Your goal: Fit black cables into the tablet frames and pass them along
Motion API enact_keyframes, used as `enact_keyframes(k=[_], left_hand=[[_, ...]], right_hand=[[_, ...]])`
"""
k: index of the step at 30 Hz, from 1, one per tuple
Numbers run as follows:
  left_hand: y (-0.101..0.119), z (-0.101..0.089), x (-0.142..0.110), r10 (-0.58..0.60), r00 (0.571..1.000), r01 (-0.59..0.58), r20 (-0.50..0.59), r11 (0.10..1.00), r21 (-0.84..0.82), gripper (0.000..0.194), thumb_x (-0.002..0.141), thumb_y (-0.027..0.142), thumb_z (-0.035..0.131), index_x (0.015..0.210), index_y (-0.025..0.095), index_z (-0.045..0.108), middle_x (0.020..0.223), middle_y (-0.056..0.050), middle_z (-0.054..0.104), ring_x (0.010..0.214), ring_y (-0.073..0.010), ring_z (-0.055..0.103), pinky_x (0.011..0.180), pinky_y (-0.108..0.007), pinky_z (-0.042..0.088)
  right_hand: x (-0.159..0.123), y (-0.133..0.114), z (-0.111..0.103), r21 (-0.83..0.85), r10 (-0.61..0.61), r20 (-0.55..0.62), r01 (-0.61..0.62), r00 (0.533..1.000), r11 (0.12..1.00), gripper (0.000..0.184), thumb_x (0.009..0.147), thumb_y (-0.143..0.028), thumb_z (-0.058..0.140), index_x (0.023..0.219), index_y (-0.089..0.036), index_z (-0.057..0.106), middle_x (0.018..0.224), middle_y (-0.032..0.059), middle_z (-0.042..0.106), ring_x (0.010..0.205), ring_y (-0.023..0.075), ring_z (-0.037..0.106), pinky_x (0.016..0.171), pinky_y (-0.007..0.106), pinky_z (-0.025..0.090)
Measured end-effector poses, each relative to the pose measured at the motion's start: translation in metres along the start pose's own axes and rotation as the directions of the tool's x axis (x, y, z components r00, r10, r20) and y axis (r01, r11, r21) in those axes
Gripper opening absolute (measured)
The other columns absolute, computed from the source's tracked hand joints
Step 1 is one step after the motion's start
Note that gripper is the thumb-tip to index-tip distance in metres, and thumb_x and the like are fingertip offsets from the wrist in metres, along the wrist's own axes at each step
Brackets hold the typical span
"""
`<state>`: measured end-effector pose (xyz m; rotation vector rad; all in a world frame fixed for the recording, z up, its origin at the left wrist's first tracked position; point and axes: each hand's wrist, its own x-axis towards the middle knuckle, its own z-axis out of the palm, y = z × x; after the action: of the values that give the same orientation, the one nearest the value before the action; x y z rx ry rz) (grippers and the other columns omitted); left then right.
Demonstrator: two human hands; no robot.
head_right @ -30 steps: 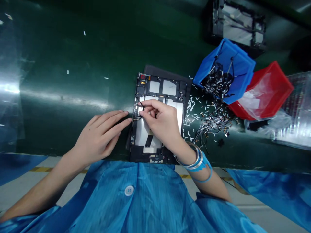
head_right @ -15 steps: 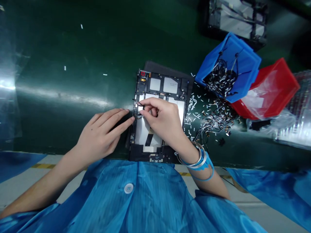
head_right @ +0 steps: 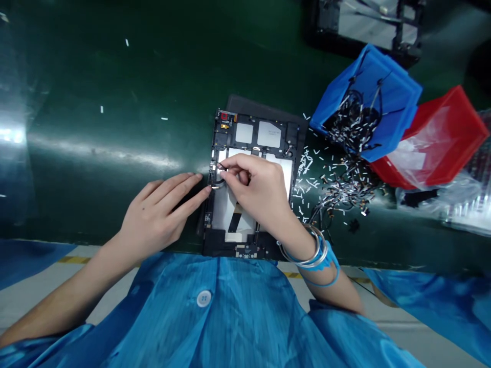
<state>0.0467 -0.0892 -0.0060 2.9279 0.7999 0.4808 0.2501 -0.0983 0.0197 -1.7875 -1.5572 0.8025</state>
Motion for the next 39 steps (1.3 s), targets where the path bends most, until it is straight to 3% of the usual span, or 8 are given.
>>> enact_keyframes(k=[10,16,21,26,33,39], left_hand=[[0.006,-0.007,0.009,-0.014,0.999,0.011,0.034,0.998,0.063,0.035,0.088,0.006,0.042,0.117,0.012,0.060,0.124,-0.019,0.063,0.112,-0.0320,0.061,0.081,-0.043,0.049],[0.016,-0.002,0.009,-0.065,0.997,0.064,-0.049,0.998,-0.012,0.037,0.090,0.014,0.042,0.124,0.009,0.056,0.134,-0.020,0.055,0.123,-0.0320,0.054,0.090,-0.043,0.045],[0.016,0.002,0.011,-0.074,0.997,0.075,0.028,0.996,-0.038,0.042,0.095,0.029,0.045,0.134,0.013,0.051,0.142,-0.021,0.047,0.130,-0.0339,0.047,0.094,-0.045,0.042],[0.014,0.001,0.011,-0.081,0.996,0.083,0.041,0.996,-0.034,0.042,0.095,0.031,0.045,0.133,0.013,0.052,0.143,-0.021,0.046,0.130,-0.0344,0.047,0.095,-0.046,0.041],[0.009,-0.006,0.017,0.042,0.995,-0.044,0.088,0.999,0.020,0.041,0.098,0.027,0.041,0.133,0.010,0.053,0.145,-0.012,0.045,0.133,-0.0328,0.043,0.096,-0.045,0.042],[-0.003,-0.006,0.021,0.159,0.981,-0.151,0.113,0.986,-0.077,0.040,0.098,0.027,0.042,0.131,0.010,0.055,0.142,-0.014,0.049,0.134,-0.0317,0.043,0.101,-0.046,0.042]], right_hand=[[0.005,0.002,-0.005,0.006,-0.012,-0.052,0.012,0.999,1.000,0.006,0.076,-0.016,0.068,0.075,-0.021,0.071,0.063,-0.0033,0.061,0.055,0.0086,0.048,0.057,0.025,0.041],[0.015,0.003,-0.012,-0.068,-0.068,0.022,0.069,0.997,0.995,0.009,0.074,-0.013,0.069,0.069,-0.021,0.068,0.068,-0.0021,0.064,0.057,0.0090,0.049,0.058,0.026,0.042],[0.016,0.007,-0.011,-0.084,-0.058,0.038,0.061,0.998,0.995,0.009,0.076,-0.018,0.069,0.069,-0.022,0.067,0.070,-0.0004,0.065,0.058,0.0104,0.049,0.056,0.027,0.041],[0.018,0.009,-0.009,-0.086,-0.047,0.039,0.050,0.998,0.995,0.009,0.076,-0.020,0.069,0.068,-0.022,0.067,0.069,-0.0009,0.064,0.057,0.0101,0.047,0.055,0.027,0.040],[0.017,0.008,-0.009,-0.091,-0.067,0.043,0.071,0.997,0.993,0.012,0.076,-0.016,0.068,0.066,-0.023,0.065,0.064,-0.0017,0.059,0.057,0.0110,0.047,0.058,0.028,0.040],[0.017,0.009,-0.010,-0.077,-0.059,0.055,0.063,0.997,0.995,0.012,0.076,-0.015,0.068,0.067,-0.022,0.064,0.068,-0.0011,0.061,0.060,0.0113,0.049,0.058,0.029,0.040]])
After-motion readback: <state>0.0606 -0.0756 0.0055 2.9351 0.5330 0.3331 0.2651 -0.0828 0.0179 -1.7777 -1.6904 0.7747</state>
